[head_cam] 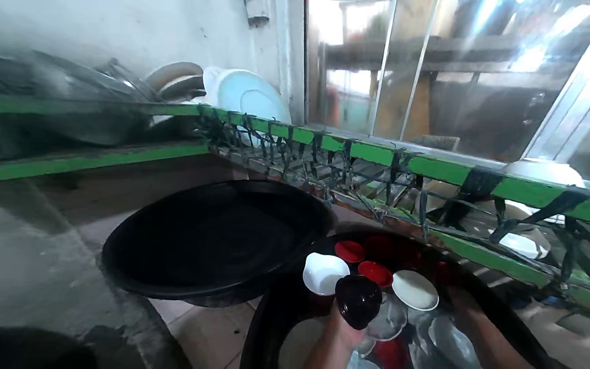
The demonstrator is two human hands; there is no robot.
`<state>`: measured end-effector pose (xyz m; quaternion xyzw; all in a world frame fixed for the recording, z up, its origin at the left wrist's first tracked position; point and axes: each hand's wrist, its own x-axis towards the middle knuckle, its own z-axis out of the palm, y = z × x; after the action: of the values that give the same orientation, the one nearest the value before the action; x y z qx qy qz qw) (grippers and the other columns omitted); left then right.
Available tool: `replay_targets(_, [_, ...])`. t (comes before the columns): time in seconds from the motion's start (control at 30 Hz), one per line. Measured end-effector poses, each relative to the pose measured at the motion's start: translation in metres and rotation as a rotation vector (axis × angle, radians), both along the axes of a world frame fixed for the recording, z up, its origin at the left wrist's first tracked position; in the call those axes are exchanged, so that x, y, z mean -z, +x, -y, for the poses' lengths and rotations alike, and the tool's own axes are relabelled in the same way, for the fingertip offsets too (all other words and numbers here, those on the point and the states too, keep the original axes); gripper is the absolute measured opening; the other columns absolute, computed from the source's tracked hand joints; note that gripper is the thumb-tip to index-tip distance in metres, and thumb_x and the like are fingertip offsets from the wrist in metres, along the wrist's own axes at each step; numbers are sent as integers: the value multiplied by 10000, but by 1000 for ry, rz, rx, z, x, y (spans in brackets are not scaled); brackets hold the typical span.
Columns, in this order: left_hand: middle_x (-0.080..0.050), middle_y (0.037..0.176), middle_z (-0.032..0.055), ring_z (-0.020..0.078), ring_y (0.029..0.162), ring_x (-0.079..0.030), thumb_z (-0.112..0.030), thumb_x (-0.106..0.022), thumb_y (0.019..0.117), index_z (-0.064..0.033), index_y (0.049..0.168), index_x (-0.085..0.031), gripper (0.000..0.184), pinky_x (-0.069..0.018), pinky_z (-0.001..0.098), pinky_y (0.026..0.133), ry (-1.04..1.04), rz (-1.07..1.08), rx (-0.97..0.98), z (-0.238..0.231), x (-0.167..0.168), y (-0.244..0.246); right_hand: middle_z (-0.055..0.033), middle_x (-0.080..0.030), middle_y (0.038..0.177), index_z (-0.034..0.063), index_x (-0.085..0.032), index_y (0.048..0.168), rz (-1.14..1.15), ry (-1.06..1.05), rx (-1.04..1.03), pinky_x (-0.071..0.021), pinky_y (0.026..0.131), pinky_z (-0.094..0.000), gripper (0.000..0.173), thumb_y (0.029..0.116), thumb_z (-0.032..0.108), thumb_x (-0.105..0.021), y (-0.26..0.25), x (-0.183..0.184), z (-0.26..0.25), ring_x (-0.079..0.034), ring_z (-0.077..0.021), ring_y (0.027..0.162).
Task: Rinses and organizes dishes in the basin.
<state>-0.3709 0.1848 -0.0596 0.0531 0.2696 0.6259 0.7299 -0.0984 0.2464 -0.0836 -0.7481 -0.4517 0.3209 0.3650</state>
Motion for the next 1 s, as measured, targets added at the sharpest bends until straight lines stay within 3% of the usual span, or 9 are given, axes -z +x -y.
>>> replay_targets(0.17, [-653,945,113,224,852,-668,-350,-149,1124,-79,1157,-533,471,-578,398,735,45,2,-46,-2,3,-2,-310,-424,1530,-59,-396,1520,406,102,-16,-286,1214,-532,476,1061,56,-443,-18,-25,3,-389,-423,1455])
replay_targets(0.4, [-639,1138,226,364,1022,-669,-213,-240,1124,-8,1295,-482,359,-585,553,822,182,52,39,-10,19,1,-295,-647,1255,-42,-582,1377,547,484,-350,-489,1019,-606,367,1022,29,-526,-98,-89,41,-638,-444,1170])
replay_targets(0.47, [-656,1063,141,252,969,-667,-189,-245,1115,-50,1248,-519,335,-586,446,808,199,0,3,-5,19,0,-212,-638,1322,44,-632,1360,563,602,-549,-483,1053,-575,350,1038,140,-532,-131,-88,47,-605,-391,1239])
replay_targets(0.57, [-664,982,71,163,925,-663,-182,-230,1116,-85,1187,-552,343,-575,365,820,185,-20,-97,-1,12,-4,-125,-591,1429,158,-642,1391,582,636,-829,-440,1096,-536,564,1086,501,-314,-158,-87,55,-525,-336,1342])
replay_targets(0.63, [-648,982,62,160,917,-648,-217,-183,1123,-91,1192,-535,381,-564,358,817,157,-14,-133,-2,5,-11,-82,-577,1470,136,-645,1380,420,652,-908,-404,1140,-491,622,1090,501,-233,-159,-85,47,-496,-266,1393])
replay_targets(0.7, [-653,983,105,220,903,-660,-344,-170,1122,-84,1177,-546,461,-576,413,784,84,81,-163,-8,-1,-18,-111,-571,1457,66,-613,1394,184,500,-746,-412,1152,-463,528,1101,363,-290,-150,-81,26,-513,-245,1373])
replay_targets(0.8, [-651,1052,133,257,955,-660,-427,-188,1110,-90,1198,-546,500,-574,438,781,85,177,-194,-16,1,-24,-259,-544,1447,-3,-556,1426,197,161,-406,-361,1149,-585,492,1117,341,-388,-138,-61,-16,-501,-410,1367])
replay_targets(0.9, [-666,1014,135,254,924,-674,-438,-191,1106,-87,1168,-566,517,-582,422,759,104,220,-220,-17,1,-27,-270,-543,1432,-8,-530,1435,76,-41,-327,-380,1141,-570,593,1052,445,-536,-142,-24,-37,-506,-400,1355])
replay_targets(1.0, [-644,961,101,213,894,-652,-365,-157,1116,-89,1152,-547,479,-568,393,774,116,163,-262,-11,0,-29,-240,-555,1426,11,-497,1459,212,-275,-359,-402,1125,-532,542,1028,323,-598,-158,-18,-37,-524,-357,1345])
